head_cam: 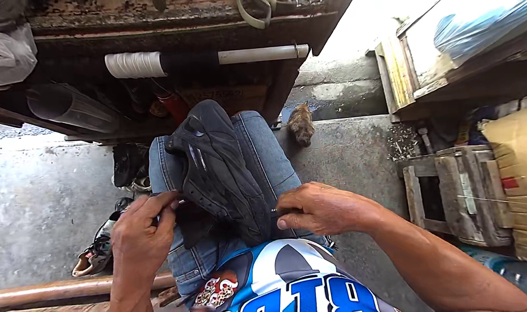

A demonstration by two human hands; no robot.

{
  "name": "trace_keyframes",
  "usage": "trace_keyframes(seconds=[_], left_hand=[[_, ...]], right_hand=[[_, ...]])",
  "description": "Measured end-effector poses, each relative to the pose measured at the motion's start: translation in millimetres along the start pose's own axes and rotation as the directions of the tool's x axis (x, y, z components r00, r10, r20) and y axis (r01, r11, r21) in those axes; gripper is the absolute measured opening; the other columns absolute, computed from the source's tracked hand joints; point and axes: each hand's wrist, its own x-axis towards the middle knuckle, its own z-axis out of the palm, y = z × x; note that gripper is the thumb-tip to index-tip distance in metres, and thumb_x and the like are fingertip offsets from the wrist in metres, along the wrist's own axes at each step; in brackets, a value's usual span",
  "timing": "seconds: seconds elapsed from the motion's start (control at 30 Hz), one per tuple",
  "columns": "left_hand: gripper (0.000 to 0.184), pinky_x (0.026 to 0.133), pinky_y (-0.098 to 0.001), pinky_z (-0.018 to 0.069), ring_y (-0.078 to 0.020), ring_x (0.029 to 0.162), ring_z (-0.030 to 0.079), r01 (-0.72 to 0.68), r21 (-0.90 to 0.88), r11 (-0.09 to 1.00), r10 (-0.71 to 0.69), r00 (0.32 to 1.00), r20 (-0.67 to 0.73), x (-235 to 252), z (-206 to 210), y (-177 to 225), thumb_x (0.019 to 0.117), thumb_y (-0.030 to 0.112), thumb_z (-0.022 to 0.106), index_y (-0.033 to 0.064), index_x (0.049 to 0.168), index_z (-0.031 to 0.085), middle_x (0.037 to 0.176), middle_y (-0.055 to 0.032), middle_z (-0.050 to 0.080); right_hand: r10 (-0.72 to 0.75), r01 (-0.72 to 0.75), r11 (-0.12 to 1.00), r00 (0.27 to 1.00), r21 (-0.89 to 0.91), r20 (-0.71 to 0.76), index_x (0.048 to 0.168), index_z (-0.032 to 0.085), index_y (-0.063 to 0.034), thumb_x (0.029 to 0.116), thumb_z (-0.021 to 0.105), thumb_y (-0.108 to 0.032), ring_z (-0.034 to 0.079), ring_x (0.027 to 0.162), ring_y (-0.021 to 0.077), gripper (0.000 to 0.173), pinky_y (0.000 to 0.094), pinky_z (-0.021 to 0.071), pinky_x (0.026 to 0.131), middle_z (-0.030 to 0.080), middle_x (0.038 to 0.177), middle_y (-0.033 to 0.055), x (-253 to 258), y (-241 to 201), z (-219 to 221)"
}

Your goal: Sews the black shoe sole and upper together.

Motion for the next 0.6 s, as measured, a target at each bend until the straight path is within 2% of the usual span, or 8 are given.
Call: trace_keyframes(seconds=[0.07,0.1,0.17,0.23,0.3,0.4,0.5,0.6], left_hand=[[0.028,0.095,-0.0537,0.0429,-0.0305,0.107,0.062,-0.005,0.032,0.999,0.007,0.999,-0.037,2,-1,9,0.0990,0.026,0.057,0.0117,0.111,0.078,0.108,-0.0145,0.070],[0.028,0.100,-0.0519,0.0428,-0.0302,0.114,0.061,-0.004,-0.005,1.000,0.004,0.999,-0.046,3,1,15,0.0997,0.027,0.058,0.0112,0.111,0.078,0.115,-0.0149,0.069],[0.024,0.094,-0.0323,0.0520,-0.0154,0.111,0.062,-0.022,-0.194,0.981,0.016,0.999,-0.033,8,10,26,0.0987,0.021,0.058,0.0099,0.107,0.077,0.117,-0.0082,0.068],[0.020,0.094,-0.0296,0.0560,-0.0099,0.108,0.065,-0.028,-0.388,0.921,0.047,0.998,0.040,13,28,30,0.0947,0.013,0.058,0.0084,0.102,0.076,0.112,-0.0040,0.071],[0.020,0.095,-0.0401,0.0554,-0.0135,0.107,0.068,-0.007,-0.316,0.949,0.051,0.990,0.131,14,43,30,0.0907,0.018,0.060,0.0114,0.098,0.076,0.107,-0.0041,0.073],[0.025,0.097,-0.0538,0.0489,-0.0239,0.107,0.068,-0.070,-0.164,0.984,0.109,0.963,0.247,13,46,33,0.0925,0.029,0.057,0.0120,0.095,0.076,0.100,-0.0077,0.074],[0.026,0.100,-0.0532,0.0467,-0.0209,0.108,0.067,-0.074,-0.193,0.978,0.132,0.943,0.307,15,43,30,0.0926,0.032,0.058,0.0136,0.098,0.075,0.101,-0.0051,0.074],[0.022,0.103,-0.0502,0.0465,-0.0147,0.109,0.066,-0.017,-0.274,0.962,0.107,0.942,0.318,15,44,27,0.0903,0.032,0.063,0.0161,0.100,0.075,0.103,-0.0006,0.073]], right_hand=[[0.065,-0.076,0.996,0.983,-0.056,-0.171,0.100,0.071,-0.0126,0.1008,0.055,-0.056,0.058,0.072,0.0104,0.046,0.0335,0.0497,0.065,0.062,0.082,-0.0009,-6,-3,0],[0.059,-0.084,0.994,0.952,-0.072,-0.300,0.094,0.072,-0.0132,0.1013,0.054,-0.057,0.057,0.068,0.0080,0.048,0.0303,0.0489,0.061,0.061,0.078,-0.0027,-6,-5,1],[-0.025,-0.055,0.991,0.823,-0.124,-0.567,0.077,0.068,-0.0115,0.1052,0.055,-0.044,0.053,0.059,0.0069,0.045,0.0272,0.0431,0.052,0.057,0.067,-0.0030,3,-5,8],[-0.093,-0.079,0.974,0.718,-0.214,-0.690,0.073,0.067,-0.0097,0.1036,0.059,-0.032,0.054,0.057,0.0087,0.039,0.0272,0.0432,0.049,0.057,0.066,-0.0010,13,-4,16],[-0.078,-0.109,0.968,0.723,-0.225,-0.687,0.086,0.074,-0.0101,0.1003,0.061,-0.027,0.057,0.060,0.0094,0.026,0.0278,0.0475,0.052,0.060,0.072,-0.0001,17,-3,20],[0.012,-0.106,0.984,0.845,-0.145,-0.535,0.117,0.077,-0.0154,0.0996,0.058,-0.025,0.064,0.072,0.0121,0.027,0.0329,0.0547,0.063,0.066,0.086,0.0022,17,-2,24],[0.023,-0.050,0.998,0.882,-0.043,-0.471,0.099,0.077,-0.0143,0.0993,0.059,-0.026,0.059,0.073,0.0093,0.021,0.0286,0.0501,0.063,0.060,0.084,0.0009,16,3,27],[0.022,0.115,0.941,0.918,0.318,-0.397,0.090,0.075,-0.0111,0.0969,0.066,-0.023,0.055,0.078,0.0001,0.017,0.0152,0.0464,0.063,0.061,0.098,-0.0021,2,1,11]])
